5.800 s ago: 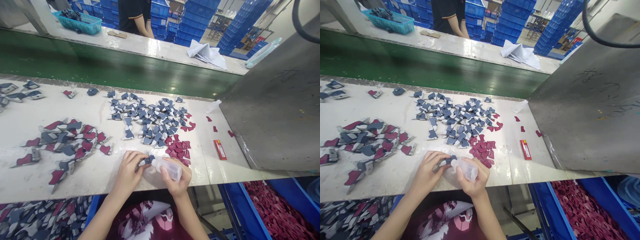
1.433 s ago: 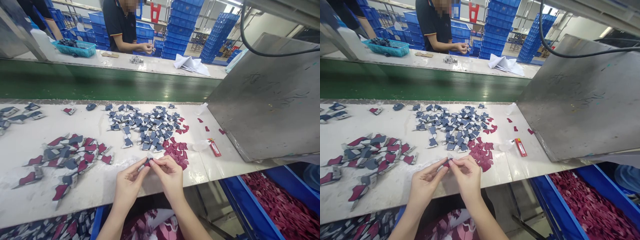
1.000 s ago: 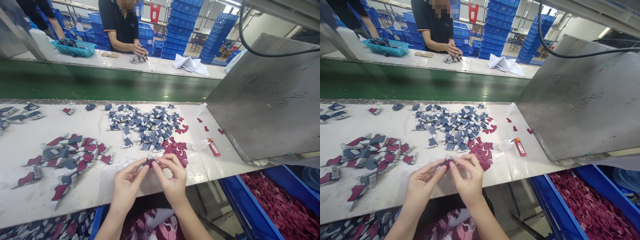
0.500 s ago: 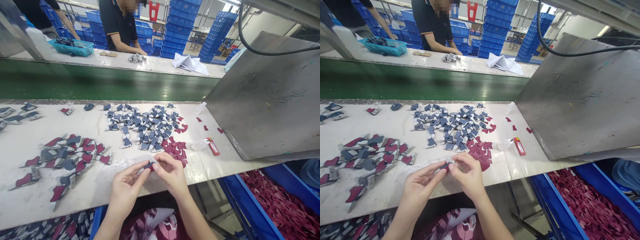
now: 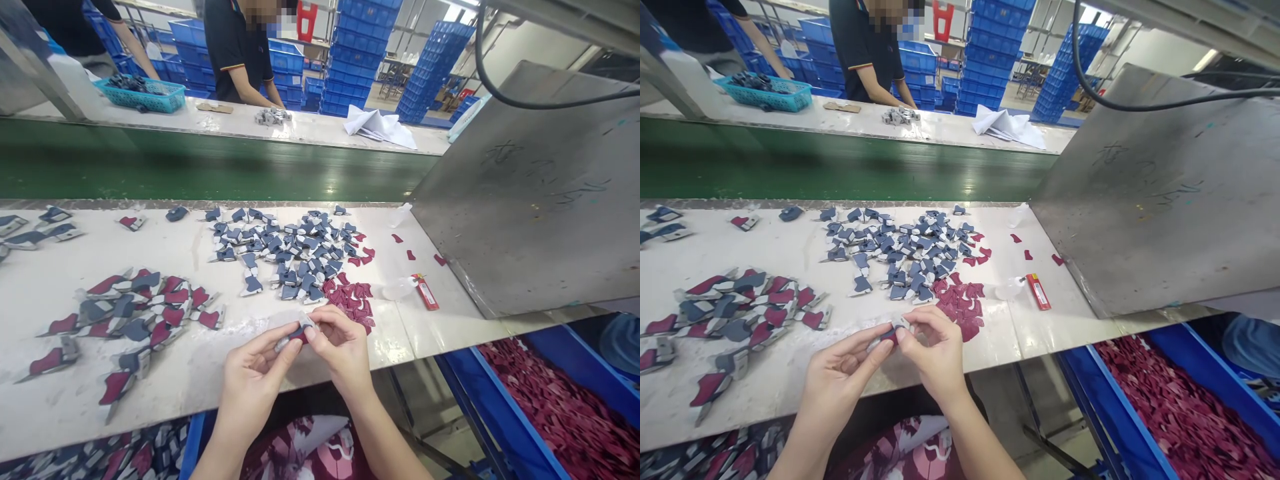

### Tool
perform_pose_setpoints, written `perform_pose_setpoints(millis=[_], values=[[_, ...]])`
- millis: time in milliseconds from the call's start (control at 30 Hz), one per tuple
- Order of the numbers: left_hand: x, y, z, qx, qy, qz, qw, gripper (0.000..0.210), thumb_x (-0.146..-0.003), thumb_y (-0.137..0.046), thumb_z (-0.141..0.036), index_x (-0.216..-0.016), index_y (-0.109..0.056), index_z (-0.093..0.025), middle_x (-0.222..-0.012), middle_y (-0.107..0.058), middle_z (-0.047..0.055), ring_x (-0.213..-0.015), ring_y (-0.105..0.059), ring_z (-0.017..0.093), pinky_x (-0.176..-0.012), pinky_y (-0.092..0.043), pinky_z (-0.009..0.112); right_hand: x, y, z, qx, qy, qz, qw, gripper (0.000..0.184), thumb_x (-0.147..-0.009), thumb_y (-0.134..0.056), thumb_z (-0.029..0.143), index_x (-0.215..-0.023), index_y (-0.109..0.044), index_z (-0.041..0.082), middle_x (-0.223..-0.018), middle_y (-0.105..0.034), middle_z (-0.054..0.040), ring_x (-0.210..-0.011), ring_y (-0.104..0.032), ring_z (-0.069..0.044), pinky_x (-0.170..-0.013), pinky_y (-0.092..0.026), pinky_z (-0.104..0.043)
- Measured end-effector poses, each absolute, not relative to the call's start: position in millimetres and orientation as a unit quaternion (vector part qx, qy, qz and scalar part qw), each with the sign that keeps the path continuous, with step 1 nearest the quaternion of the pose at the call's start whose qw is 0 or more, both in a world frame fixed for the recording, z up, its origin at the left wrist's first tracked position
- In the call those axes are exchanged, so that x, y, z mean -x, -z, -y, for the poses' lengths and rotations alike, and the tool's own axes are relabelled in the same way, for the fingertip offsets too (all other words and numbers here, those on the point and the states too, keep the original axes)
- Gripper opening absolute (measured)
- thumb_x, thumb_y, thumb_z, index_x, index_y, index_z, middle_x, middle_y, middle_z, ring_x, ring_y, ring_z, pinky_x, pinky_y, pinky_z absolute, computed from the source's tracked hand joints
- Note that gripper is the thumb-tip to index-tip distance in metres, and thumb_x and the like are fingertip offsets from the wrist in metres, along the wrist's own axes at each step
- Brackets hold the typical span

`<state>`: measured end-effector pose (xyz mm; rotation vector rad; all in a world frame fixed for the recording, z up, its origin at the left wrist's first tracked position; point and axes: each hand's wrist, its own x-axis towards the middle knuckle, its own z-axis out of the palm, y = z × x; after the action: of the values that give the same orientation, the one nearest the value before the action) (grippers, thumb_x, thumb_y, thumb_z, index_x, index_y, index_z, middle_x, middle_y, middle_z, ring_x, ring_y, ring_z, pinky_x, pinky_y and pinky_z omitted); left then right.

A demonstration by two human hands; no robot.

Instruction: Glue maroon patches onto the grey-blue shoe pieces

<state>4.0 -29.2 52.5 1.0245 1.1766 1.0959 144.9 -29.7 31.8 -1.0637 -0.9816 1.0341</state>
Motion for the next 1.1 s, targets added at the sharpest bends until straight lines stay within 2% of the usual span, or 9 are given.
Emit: perform_pose_setpoints(millis=[167,467,600,767,900,1100], values=[[-1,-49,29,-0.449,-0.466,-0.511,0.565,0.028,-0.075,-0.079,-0.029,-0.1,-0.079,-0.017,-0.103,-0.079,0.008,-0.095,-0.076,0.026,-0.084,-0.063,0.028,-142,-24,30,0.476,-0.462,0.426,0.615,0.014,-0.079,-0.077,0.026,-0.092,-0.079,0.03,-0.092,-0.069,-0.0026,-0.086,-0.065,-0.016,-0.072,-0.054,-0.025],[-1,-48,28,-0.432,-0.48,-0.519,0.56,0.026,-0.072,-0.08,-0.027,-0.095,-0.08,-0.018,-0.1,-0.079,0.007,-0.093,-0.076,0.025,-0.083,-0.063,0.025,-131,-21,34,0.507,-0.419,0.444,0.609,0.013,-0.086,-0.07,0.03,-0.097,-0.078,0.028,-0.094,-0.066,-0.0035,-0.09,-0.064,-0.017,-0.078,-0.053,-0.028],[-2,-49,28,-0.425,-0.491,-0.519,0.555,0.026,-0.069,-0.081,-0.028,-0.093,-0.08,-0.016,-0.096,-0.079,0.008,-0.09,-0.076,0.026,-0.08,-0.064,0.026,-127,-21,34,0.507,-0.423,0.424,0.62,0.013,-0.086,-0.071,0.031,-0.096,-0.079,0.029,-0.093,-0.066,-0.0024,-0.089,-0.064,-0.016,-0.077,-0.054,-0.026],[2,-48,27,-0.438,-0.482,-0.527,0.546,0.028,-0.073,-0.079,-0.031,-0.097,-0.079,-0.016,-0.103,-0.079,0.009,-0.096,-0.075,0.027,-0.085,-0.063,0.03,-131,-23,31,0.487,-0.447,0.431,0.614,0.019,-0.083,-0.073,0.034,-0.101,-0.079,0.029,-0.099,-0.069,-0.0051,-0.095,-0.066,-0.019,-0.083,-0.057,-0.032],[0,-52,27,-0.447,-0.473,-0.528,0.545,0.029,-0.074,-0.078,-0.033,-0.097,-0.079,-0.016,-0.102,-0.079,0.009,-0.096,-0.075,0.028,-0.086,-0.063,0.031,-137,-25,29,0.457,-0.455,0.448,0.618,0.023,-0.079,-0.077,0.034,-0.102,-0.078,0.029,-0.099,-0.069,-0.0065,-0.096,-0.066,-0.021,-0.082,-0.058,-0.034],[-3,-53,29,-0.445,-0.485,-0.534,0.53,0.026,-0.073,-0.08,-0.032,-0.094,-0.08,-0.018,-0.1,-0.079,0.008,-0.093,-0.076,0.027,-0.083,-0.063,0.029,-137,-27,31,0.458,-0.45,0.452,0.62,0.022,-0.085,-0.071,0.031,-0.107,-0.077,0.03,-0.103,-0.069,-0.0075,-0.097,-0.066,-0.021,-0.083,-0.058,-0.035]])
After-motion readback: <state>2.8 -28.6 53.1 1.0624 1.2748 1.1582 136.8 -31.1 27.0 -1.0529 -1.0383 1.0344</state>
